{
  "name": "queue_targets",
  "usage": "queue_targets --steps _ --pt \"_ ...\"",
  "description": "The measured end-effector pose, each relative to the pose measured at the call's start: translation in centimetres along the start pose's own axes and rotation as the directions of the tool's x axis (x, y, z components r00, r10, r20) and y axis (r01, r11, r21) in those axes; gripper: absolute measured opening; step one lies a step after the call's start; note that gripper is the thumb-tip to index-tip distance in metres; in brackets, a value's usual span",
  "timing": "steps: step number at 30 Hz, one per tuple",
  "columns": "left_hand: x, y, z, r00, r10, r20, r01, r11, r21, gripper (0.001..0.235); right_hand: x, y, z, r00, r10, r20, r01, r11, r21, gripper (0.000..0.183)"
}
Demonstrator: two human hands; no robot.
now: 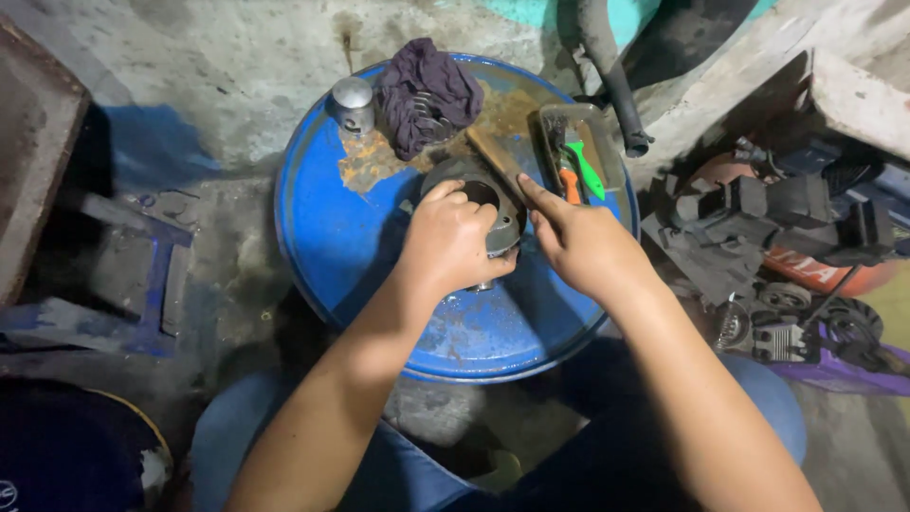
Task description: Cleaning a motorcycle cylinder head using a wooden scraper and a brush to remove residue
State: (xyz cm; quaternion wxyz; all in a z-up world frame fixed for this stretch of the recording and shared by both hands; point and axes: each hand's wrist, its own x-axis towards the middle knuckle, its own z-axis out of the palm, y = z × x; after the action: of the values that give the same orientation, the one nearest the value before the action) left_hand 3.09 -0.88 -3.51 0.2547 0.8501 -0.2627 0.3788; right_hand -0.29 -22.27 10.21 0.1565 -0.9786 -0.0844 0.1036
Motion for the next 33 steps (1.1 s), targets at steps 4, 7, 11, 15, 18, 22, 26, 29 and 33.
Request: queue_targets --steps 4,7,11,15,18,22,26,29,33 --pt "0.0 0.1 -0.2 1.0 -0.009 0.01 0.009 1.0 0.001 0.054 -2.1 -1.3 -0.9 0.998 0.057 0.012 -0.057 0.998 -0.01 0.061" --pt "-0.1 0.3 -0.4 0.999 -0.031 0.044 0.031 1.0 0.003 0.054 -2.3 -1.8 -1.3 0.994 0.1 0.033 -0.1 0.995 -0.02 0.062" --pt "0.0 0.2 -0.7 0.999 -0.031 0.027 0.031 0.999 0.01 0.054 0.6 -0.4 0.3 1.0 0.009 0.003 -0.009 1.0 -0.02 0.06" --pt "-0.2 0.3 -0.3 0.999 -0.006 -0.047 0.007 1.0 0.016 0.055 -0.6 0.0 0.3 0.998 -0.05 -0.048 0.05 0.999 0.011 0.058" --pt "0.1 0.5 -0.9 0.997 0.01 -0.076 -0.008 1.0 0.026 0.05 -2.8 0.7 0.0 0.999 -0.021 -0.036 0.022 0.999 0.026 0.056" --pt "1.1 0.8 -2.1 0.996 0.03 -0.082 -0.029 1.0 0.009 0.053 -4.7 1.5 -0.8 1.0 -0.007 0.001 0.007 1.0 -0.018 0.058" --pt "0.8 1.1 -2.5 0.999 0.021 -0.041 -0.022 0.999 -0.028 0.052 -3.4 2.0 0.2 1.0 -0.01 -0.012 0.011 1.0 0.017 0.058" --pt "1.0 1.1 -2.7 1.0 0.018 -0.008 -0.018 0.999 -0.034 0.05 -1.7 2.2 1.2 0.998 -0.046 -0.031 0.047 0.998 0.038 0.058" --pt "1.1 1.1 -3.1 0.999 0.038 0.036 -0.038 0.999 0.006 0.053 -2.3 2.2 1.0 0.999 -0.033 -0.009 0.033 0.998 0.06 0.059"
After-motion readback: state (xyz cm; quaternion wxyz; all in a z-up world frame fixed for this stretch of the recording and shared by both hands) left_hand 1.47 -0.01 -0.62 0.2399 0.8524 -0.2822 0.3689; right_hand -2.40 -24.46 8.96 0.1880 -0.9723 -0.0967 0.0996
